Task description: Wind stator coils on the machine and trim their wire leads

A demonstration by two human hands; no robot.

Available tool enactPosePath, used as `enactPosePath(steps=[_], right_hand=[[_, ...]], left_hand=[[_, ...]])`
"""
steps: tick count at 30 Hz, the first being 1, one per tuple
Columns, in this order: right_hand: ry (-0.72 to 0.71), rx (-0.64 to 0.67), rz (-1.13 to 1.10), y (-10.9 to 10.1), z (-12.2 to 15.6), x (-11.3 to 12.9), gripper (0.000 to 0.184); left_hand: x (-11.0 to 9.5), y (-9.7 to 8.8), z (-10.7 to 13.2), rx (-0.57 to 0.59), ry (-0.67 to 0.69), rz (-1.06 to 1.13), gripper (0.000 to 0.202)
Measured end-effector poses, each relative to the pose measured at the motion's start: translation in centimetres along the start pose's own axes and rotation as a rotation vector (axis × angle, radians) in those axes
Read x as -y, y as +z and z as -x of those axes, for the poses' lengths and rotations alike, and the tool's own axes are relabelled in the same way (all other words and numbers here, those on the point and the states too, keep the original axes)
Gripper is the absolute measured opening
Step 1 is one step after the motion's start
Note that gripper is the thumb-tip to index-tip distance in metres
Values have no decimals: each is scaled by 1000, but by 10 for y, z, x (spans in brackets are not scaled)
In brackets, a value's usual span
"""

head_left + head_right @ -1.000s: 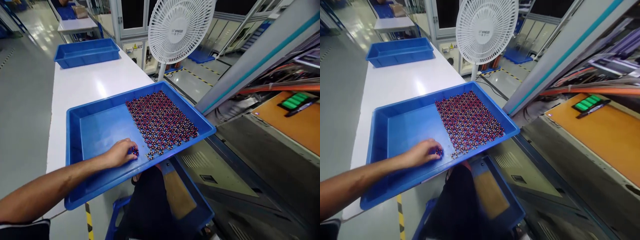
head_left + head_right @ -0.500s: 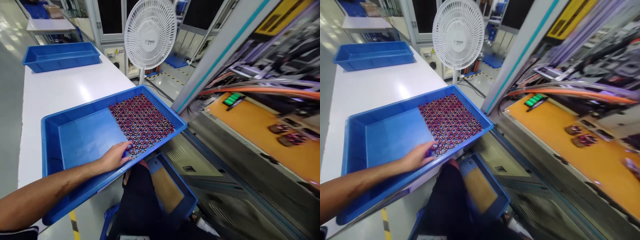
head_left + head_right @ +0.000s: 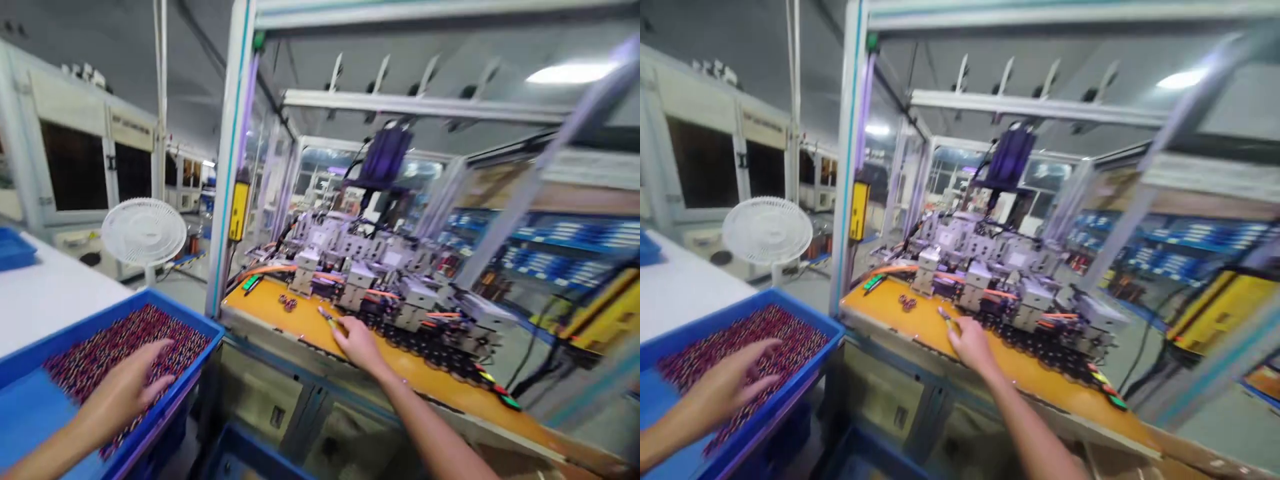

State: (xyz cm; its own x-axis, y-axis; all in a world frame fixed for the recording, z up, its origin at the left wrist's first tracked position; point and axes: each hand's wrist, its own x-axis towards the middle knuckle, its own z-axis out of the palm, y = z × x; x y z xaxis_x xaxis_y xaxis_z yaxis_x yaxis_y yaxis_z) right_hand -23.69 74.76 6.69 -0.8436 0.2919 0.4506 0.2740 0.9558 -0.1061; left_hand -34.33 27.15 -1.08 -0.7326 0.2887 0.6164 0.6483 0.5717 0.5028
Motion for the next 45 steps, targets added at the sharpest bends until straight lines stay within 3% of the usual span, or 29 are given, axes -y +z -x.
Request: enactPosePath(steps=[5, 9, 13, 16, 20, 26, 32, 34, 37, 38, 40, 42, 45], right_hand=[[14, -16, -71, -6, 0, 9, 25], [19, 18, -108, -4, 1, 3, 30], [20, 62, -99, -3, 0, -1, 32], [11, 63, -82, -5, 1, -1, 33], [8, 53, -79, -5, 1, -2, 34], [8, 46, -125, -2, 3, -3, 35], [9, 11, -199, -5, 0, -2, 31], [24, -42, -233, -16, 5, 3, 34], [23, -164, -324, -51, 35, 24, 39], [-5, -197, -366, -67, 51, 35, 35], [-255, -322, -599, -98, 89, 59, 26], [-539, -280, -576, -121, 127, 80, 18], [-719, -148, -423, -132, 167, 97, 14]], left_hand=[[-102, 40, -59, 178, 141, 171, 35], [-173, 98, -110, 225, 57, 173, 33], [-198, 161, -152, 213, -197, 182, 51], [-200, 181, -163, 155, -322, 210, 53], [-195, 174, -153, 89, -331, 317, 49], [-183, 137, -121, -18, -314, 632, 49], [-199, 99, -61, 28, -321, 953, 60], [-210, 87, -33, 46, -222, 987, 57], [-220, 73, 7, -9, 53, 875, 48], [-222, 70, 18, -40, 143, 814, 49], [-221, 67, 32, -92, 296, 732, 59], [-219, 67, 40, -113, 391, 713, 69], [-219, 69, 45, -100, 395, 747, 75]])
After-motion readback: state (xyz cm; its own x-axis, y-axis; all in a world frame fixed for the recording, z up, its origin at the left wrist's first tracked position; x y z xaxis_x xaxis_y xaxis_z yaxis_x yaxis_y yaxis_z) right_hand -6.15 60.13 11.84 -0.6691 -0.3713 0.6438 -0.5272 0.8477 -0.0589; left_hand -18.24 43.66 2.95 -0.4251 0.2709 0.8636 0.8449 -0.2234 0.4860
